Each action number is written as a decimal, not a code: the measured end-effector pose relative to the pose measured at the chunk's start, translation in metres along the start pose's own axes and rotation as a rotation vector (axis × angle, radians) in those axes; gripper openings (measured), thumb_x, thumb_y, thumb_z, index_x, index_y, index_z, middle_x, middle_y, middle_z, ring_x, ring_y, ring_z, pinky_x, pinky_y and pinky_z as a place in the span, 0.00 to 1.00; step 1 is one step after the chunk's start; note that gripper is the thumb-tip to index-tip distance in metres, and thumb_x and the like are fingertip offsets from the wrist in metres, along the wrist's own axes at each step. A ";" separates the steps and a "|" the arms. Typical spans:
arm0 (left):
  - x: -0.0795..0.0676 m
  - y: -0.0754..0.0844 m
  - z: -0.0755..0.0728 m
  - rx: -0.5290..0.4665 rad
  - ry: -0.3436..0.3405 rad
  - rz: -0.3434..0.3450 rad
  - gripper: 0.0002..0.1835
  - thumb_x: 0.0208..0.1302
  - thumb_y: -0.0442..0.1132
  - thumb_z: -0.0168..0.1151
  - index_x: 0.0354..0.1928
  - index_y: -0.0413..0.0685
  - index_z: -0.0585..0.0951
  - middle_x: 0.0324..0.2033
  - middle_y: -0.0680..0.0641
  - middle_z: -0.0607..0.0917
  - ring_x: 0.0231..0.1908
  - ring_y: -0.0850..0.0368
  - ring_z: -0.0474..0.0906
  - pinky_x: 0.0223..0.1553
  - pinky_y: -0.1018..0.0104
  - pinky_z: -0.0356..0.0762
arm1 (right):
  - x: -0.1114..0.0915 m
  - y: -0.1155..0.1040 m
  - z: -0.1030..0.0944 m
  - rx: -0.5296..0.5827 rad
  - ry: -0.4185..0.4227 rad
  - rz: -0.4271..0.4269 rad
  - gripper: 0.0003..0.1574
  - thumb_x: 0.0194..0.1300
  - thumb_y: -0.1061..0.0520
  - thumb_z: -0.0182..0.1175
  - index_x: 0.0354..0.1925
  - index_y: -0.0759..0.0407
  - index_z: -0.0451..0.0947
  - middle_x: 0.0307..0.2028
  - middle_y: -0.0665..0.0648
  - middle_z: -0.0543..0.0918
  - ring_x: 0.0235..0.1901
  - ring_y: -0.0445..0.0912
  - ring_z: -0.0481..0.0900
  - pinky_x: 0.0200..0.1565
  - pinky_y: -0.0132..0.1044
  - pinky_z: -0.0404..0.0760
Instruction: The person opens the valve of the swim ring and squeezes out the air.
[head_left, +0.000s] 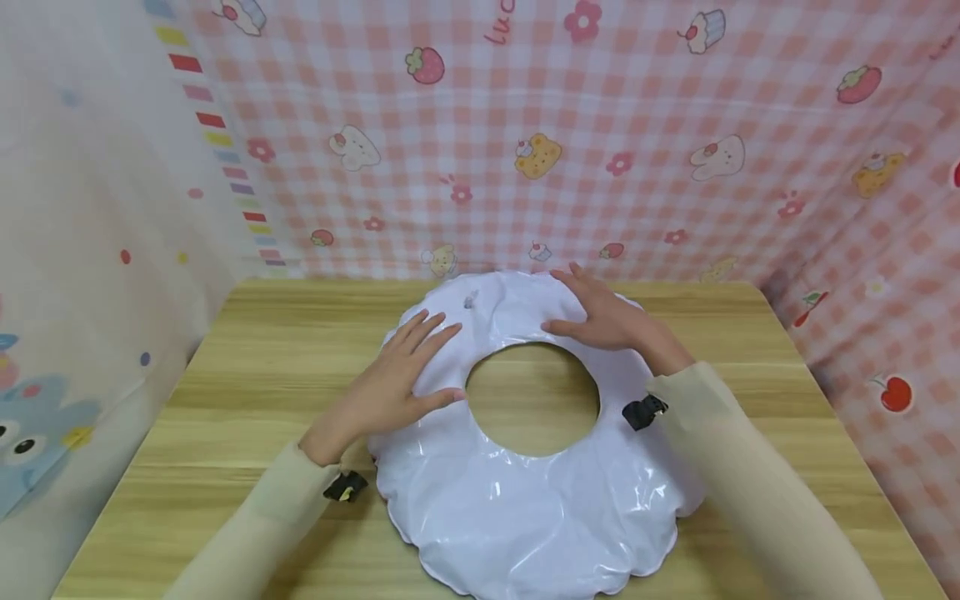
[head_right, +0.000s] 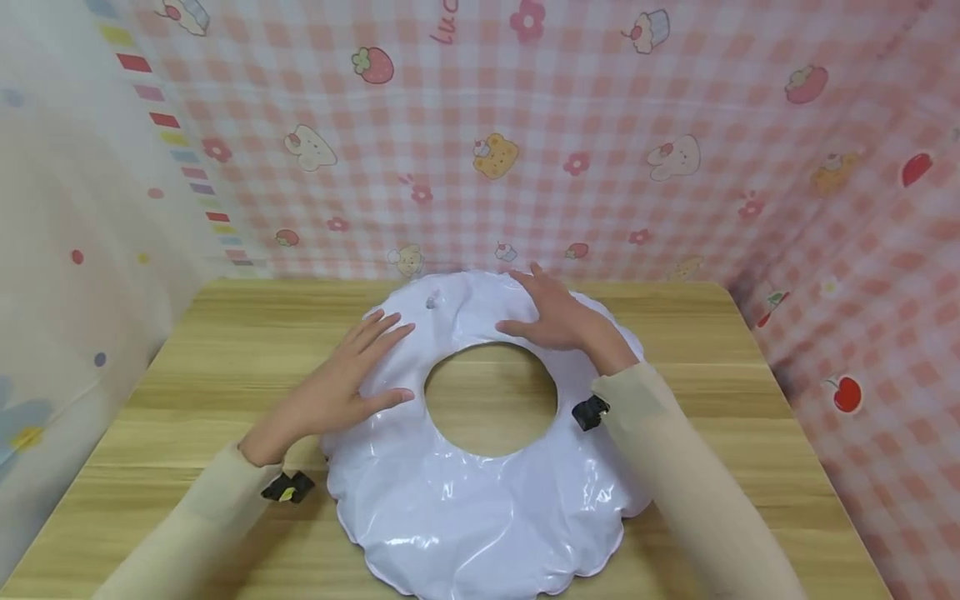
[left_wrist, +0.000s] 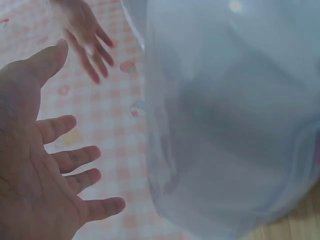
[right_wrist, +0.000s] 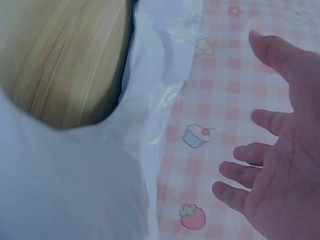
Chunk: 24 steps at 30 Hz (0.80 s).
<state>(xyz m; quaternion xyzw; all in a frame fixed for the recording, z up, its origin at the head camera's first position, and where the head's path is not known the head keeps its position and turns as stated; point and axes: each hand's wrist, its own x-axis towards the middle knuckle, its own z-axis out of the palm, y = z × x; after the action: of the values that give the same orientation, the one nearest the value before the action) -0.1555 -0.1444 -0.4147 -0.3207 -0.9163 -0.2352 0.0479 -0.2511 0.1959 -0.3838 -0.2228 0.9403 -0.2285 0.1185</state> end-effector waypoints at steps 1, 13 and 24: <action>0.000 -0.003 -0.001 -0.004 0.000 -0.006 0.45 0.66 0.56 0.69 0.80 0.52 0.60 0.79 0.38 0.59 0.80 0.35 0.46 0.78 0.35 0.48 | -0.004 0.000 -0.002 0.001 0.008 0.002 0.58 0.70 0.34 0.61 0.83 0.49 0.43 0.83 0.65 0.38 0.82 0.63 0.38 0.77 0.66 0.49; -0.002 -0.039 0.003 -0.033 -0.080 -0.067 0.48 0.66 0.58 0.69 0.80 0.51 0.58 0.81 0.40 0.54 0.82 0.38 0.39 0.79 0.35 0.46 | -0.058 0.023 -0.005 -0.024 0.031 -0.034 0.56 0.69 0.33 0.62 0.82 0.48 0.48 0.83 0.65 0.41 0.81 0.67 0.40 0.74 0.71 0.48; 0.004 -0.054 0.017 0.036 -0.177 -0.056 0.51 0.66 0.65 0.64 0.82 0.53 0.53 0.82 0.40 0.51 0.82 0.37 0.39 0.80 0.38 0.44 | -0.102 0.055 0.029 -0.151 0.058 -0.030 0.61 0.62 0.30 0.67 0.81 0.53 0.53 0.81 0.72 0.44 0.79 0.71 0.42 0.73 0.73 0.46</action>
<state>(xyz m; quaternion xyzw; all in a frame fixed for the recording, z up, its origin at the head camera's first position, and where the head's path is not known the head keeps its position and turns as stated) -0.1905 -0.1715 -0.4509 -0.3135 -0.9296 -0.1907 -0.0340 -0.1729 0.2769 -0.4236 -0.2383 0.9544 -0.1650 0.0708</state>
